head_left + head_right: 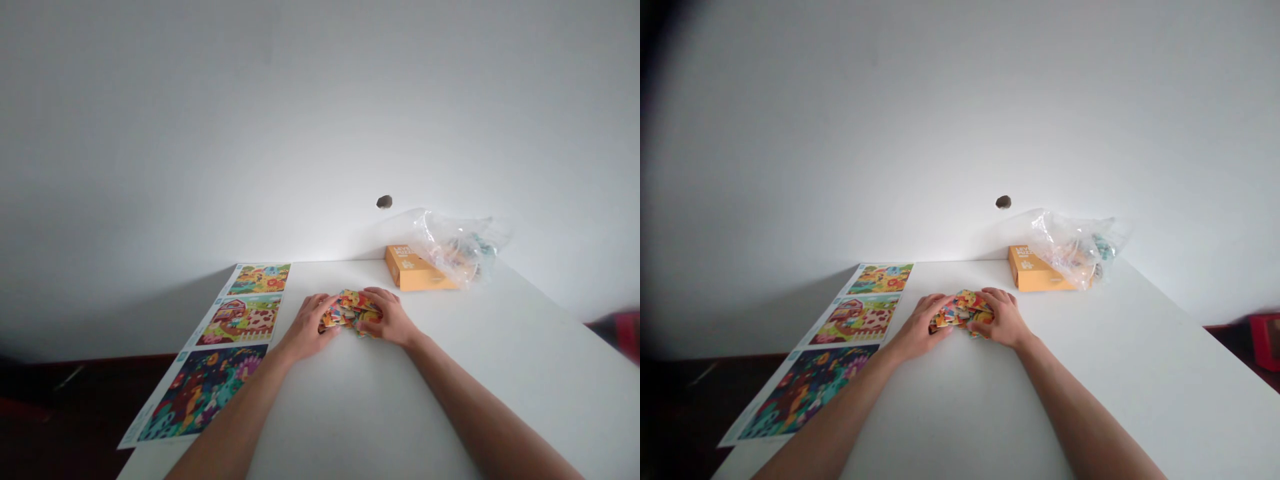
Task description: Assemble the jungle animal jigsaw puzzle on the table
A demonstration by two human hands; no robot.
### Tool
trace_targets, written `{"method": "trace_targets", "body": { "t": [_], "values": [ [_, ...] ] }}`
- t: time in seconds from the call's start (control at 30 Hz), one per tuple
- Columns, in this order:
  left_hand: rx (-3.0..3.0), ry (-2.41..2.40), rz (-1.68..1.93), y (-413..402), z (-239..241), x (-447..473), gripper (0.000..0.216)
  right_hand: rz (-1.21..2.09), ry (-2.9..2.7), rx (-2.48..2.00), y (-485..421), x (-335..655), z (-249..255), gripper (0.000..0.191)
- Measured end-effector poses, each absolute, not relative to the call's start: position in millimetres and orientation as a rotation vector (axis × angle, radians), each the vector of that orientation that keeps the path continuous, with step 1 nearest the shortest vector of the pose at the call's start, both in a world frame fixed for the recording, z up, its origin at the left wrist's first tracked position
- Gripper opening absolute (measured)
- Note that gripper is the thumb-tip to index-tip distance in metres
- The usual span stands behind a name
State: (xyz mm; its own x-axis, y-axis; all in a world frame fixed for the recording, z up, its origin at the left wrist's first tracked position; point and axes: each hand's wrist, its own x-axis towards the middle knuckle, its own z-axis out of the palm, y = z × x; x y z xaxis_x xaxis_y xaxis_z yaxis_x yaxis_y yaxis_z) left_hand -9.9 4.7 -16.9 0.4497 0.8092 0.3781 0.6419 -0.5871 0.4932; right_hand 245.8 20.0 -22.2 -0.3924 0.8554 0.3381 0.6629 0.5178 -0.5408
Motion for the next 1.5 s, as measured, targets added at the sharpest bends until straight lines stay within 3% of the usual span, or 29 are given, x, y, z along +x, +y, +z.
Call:
{"method": "trace_targets", "body": {
  "t": [0.07,0.13,0.3,0.5,0.77,0.93,1.5],
  "values": [
    [2.427,1.249,0.862,5.2,-17.2,-11.0,0.061,0.412,-2.265,-1.196,18.6,249.7,-21.8,0.087],
    [2.419,1.256,0.869,6.4,-18.6,-12.2,0.058,0.411,-2.297,-1.167,18.3,252.0,-21.5,0.092],
    [2.412,1.247,0.901,9.3,-23.7,-14.9,0.052,0.471,-2.253,-1.063,21.4,253.6,-18.9,0.080],
    [2.397,1.309,0.889,12.6,-30.5,-15.9,0.056,0.298,-2.187,-1.251,28.4,260.6,-22.4,0.086],
    [2.363,1.330,0.755,12.5,-33.0,-18.6,0.064,0.453,-2.212,-1.196,29.4,262.2,-31.5,0.089],
    [2.326,1.370,0.773,13.4,-34.0,-17.4,0.057,0.496,-2.215,-1.224,31.5,257.3,-33.9,0.081],
    [2.418,1.251,0.876,8.6,-25.3,-13.6,0.067,0.368,-2.237,-1.142,34.2,248.5,-37.1,0.076]
  ]
}}
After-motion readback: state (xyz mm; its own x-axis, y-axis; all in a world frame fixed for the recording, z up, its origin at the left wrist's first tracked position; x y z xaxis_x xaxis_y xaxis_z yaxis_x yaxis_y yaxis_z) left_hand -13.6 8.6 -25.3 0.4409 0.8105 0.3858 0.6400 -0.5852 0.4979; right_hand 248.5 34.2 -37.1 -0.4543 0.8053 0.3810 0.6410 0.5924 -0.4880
